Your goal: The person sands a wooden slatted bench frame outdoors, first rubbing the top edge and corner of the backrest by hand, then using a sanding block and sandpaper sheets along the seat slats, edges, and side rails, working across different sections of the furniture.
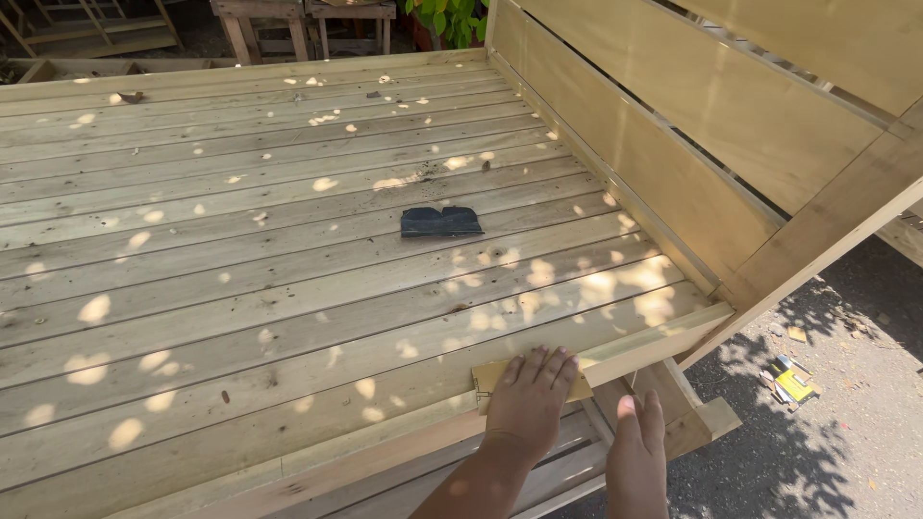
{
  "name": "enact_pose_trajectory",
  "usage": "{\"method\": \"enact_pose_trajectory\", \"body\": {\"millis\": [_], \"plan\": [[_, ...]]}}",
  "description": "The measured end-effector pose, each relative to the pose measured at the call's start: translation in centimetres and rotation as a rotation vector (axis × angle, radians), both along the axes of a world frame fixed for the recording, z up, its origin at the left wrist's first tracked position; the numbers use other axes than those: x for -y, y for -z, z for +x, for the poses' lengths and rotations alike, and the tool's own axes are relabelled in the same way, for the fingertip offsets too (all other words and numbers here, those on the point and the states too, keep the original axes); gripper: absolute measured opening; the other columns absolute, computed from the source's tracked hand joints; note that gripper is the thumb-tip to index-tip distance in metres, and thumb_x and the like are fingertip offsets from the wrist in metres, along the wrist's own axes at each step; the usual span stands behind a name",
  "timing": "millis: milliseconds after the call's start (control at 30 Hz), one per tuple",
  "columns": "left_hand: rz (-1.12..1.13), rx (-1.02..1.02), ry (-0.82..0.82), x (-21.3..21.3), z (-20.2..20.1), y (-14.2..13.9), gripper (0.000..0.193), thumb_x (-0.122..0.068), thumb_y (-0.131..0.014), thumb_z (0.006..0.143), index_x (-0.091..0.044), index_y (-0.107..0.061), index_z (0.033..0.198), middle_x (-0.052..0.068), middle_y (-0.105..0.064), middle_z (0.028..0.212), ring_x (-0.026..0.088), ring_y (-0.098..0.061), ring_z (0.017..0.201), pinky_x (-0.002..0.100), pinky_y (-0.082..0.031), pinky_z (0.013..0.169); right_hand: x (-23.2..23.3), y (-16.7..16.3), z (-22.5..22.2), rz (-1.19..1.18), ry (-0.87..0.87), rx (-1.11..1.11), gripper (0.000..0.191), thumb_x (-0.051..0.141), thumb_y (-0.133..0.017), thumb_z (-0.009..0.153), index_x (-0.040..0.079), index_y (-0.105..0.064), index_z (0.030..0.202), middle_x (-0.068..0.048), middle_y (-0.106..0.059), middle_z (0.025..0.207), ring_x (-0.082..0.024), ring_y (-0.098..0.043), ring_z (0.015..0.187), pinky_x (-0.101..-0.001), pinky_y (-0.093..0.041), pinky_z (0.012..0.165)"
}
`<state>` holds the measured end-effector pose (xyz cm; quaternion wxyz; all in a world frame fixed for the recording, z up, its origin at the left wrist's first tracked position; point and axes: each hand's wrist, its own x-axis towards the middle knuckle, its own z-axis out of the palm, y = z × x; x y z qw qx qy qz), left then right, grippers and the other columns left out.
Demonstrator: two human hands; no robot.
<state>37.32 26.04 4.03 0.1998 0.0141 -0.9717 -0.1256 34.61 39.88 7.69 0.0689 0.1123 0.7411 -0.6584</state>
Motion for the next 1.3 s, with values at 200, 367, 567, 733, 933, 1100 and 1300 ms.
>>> {"method": "enact_pose_trajectory", "body": {"millis": [200, 367, 567, 733, 933, 1100, 1300], "plan": [[-0.091, 0.004, -0.026, 3.5, 6.4, 0.5, 0.068, -0.009, -0.053, 0.088, -0.013, -0.042, 0.155, 0.005, -0.044, 0.159, 0.024, -0.037, 0.147, 0.046, -0.026, 0.119, 3.0, 0.5, 2.2, -0.002, -0.237, -0.097, 0.08, 0.042, -0.048, 0.098, 0.007, -0.016, 0.162, -0.016, -0.029, 0.166, -0.029, -0.031, 0.153, -0.0416, -0.027, 0.121], [-0.264, 0.013, -0.145, 11.0, 19.2, 1.3, 0.066, -0.01, -0.05, 0.088, -0.016, -0.043, 0.153, 0.002, -0.048, 0.155, 0.023, -0.042, 0.143, 0.045, -0.031, 0.116, 9.4, 2.1, 6.3, 0.457, -0.45, -0.215, 0.074, 0.045, -0.047, 0.101, 0.013, -0.023, 0.163, -0.014, -0.018, 0.17, -0.032, -0.004, 0.159, -0.0514, -0.006, 0.126], [-0.33, 0.1, -0.275, 21.8, 35.9, 1.2, 0.075, -0.021, -0.057, 0.083, -0.026, -0.038, 0.156, -0.005, -0.044, 0.153, 0.017, -0.038, 0.142, 0.043, -0.03, 0.117, 14.1, 3.6, 9.7, 0.474, -0.592, -0.311, 0.075, 0.044, -0.047, 0.101, 0.008, -0.017, 0.16, -0.014, -0.015, 0.169, -0.03, 0.0, 0.159, -0.0513, 0.001, 0.125], [-0.42, 0.242, -0.555, 24.9, 41.0, 1.7, 0.081, -0.028, -0.06, 0.079, -0.035, -0.034, 0.155, -0.01, -0.043, 0.157, 0.012, -0.038, 0.14, 0.047, -0.029, 0.121, 14.2, 4.0, 10.1, 0.411, -0.517, -0.322, 0.075, 0.041, -0.047, 0.101, 0.007, -0.017, 0.16, -0.015, -0.016, 0.169, -0.029, -0.003, 0.159, -0.052, 0.003, 0.125], [-0.233, 0.099, -0.513, 17.4, 30.4, 4.3, 0.073, -0.031, -0.06, 0.084, -0.03, -0.041, 0.154, -0.005, -0.047, 0.155, 0.014, -0.041, 0.139, 0.045, -0.034, 0.117, 10.5, 4.7, 7.3, 0.41, -0.432, -0.304, 0.075, 0.041, -0.047, 0.101, 0.007, -0.018, 0.16, -0.014, -0.013, 0.17, -0.028, -0.002, 0.159, -0.0518, 0.003, 0.124], [-0.171, -0.091, -0.23, 8.2, 16.0, 2.3, 0.059, -0.021, -0.058, 0.089, -0.016, -0.048, 0.147, 0.004, -0.054, 0.148, 0.022, -0.049, 0.137, 0.045, -0.036, 0.113, 4.7, 5.1, 2.2, 0.418, -0.358, -0.23, 0.073, 0.042, -0.046, 0.1, 0.01, -0.019, 0.16, -0.014, -0.017, 0.169, -0.027, -0.005, 0.159, -0.0498, -0.001, 0.124], [-0.116, -0.03, -0.076, -2.3, -2.1, 1.0, 0.06, -0.017, -0.052, 0.092, -0.014, -0.042, 0.152, 0.005, -0.047, 0.155, 0.022, -0.044, 0.143, 0.046, -0.031, 0.117, -4.8, 5.3, -5.7, 0.389, -0.167, -0.263, 0.071, 0.038, -0.05, 0.099, 0.005, -0.03, 0.158, -0.018, -0.027, 0.167, -0.032, -0.02, 0.156, -0.0447, -0.009, 0.125]]}}
